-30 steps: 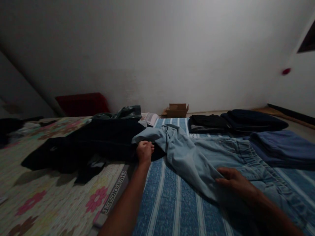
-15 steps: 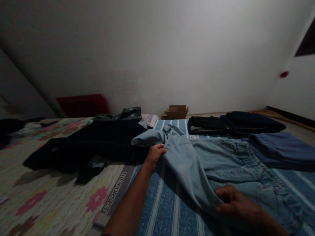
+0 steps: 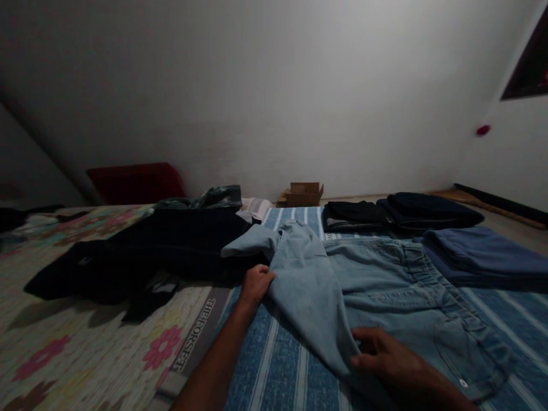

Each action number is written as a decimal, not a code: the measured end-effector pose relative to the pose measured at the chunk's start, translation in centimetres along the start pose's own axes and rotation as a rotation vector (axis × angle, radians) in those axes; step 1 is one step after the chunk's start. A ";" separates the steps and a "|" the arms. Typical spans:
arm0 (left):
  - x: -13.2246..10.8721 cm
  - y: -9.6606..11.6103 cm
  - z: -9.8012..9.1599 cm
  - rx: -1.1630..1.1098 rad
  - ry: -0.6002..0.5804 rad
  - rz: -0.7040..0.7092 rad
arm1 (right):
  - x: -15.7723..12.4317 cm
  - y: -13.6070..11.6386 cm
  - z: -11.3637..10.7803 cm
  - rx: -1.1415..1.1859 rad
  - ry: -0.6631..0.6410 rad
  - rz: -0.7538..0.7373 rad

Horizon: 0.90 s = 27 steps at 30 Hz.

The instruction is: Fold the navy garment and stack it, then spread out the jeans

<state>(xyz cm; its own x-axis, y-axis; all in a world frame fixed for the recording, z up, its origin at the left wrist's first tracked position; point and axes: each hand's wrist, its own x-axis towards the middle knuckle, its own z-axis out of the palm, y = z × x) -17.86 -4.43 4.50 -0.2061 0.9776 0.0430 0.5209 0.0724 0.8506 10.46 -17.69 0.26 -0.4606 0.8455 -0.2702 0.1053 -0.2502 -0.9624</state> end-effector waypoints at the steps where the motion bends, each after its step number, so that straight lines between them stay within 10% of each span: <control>1: -0.1 0.6 0.1 0.059 0.064 0.037 | 0.1 -0.2 0.3 -0.003 -0.020 -0.014; 4: -1.2 2.7 0.9 0.217 0.169 0.192 | 0.2 -0.7 1.0 -0.026 -0.135 -0.077; 9: -2.9 6.3 5.7 0.377 -0.008 0.395 | 0.4 -1.2 1.2 -0.141 -0.183 -0.130; 17: -0.1 8.3 14.2 0.277 -0.139 0.201 | 0.5 -0.9 1.2 -0.221 -0.146 -0.152; 22: 3.0 7.6 12.4 -0.047 -0.160 0.023 | 0.3 -0.8 1.0 -0.119 -0.194 -0.152; 27: 2.1 7.3 4.9 -0.594 -0.133 -0.091 | 0.4 -0.7 0.8 -0.076 -0.188 -0.163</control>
<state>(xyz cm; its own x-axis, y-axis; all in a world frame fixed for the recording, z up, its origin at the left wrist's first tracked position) -10.41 -0.91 8.17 -0.1026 0.9917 -0.0769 -0.0526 0.0718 0.9960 9.46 -17.60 0.86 -0.6317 0.7676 -0.1082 0.0789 -0.0752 -0.9940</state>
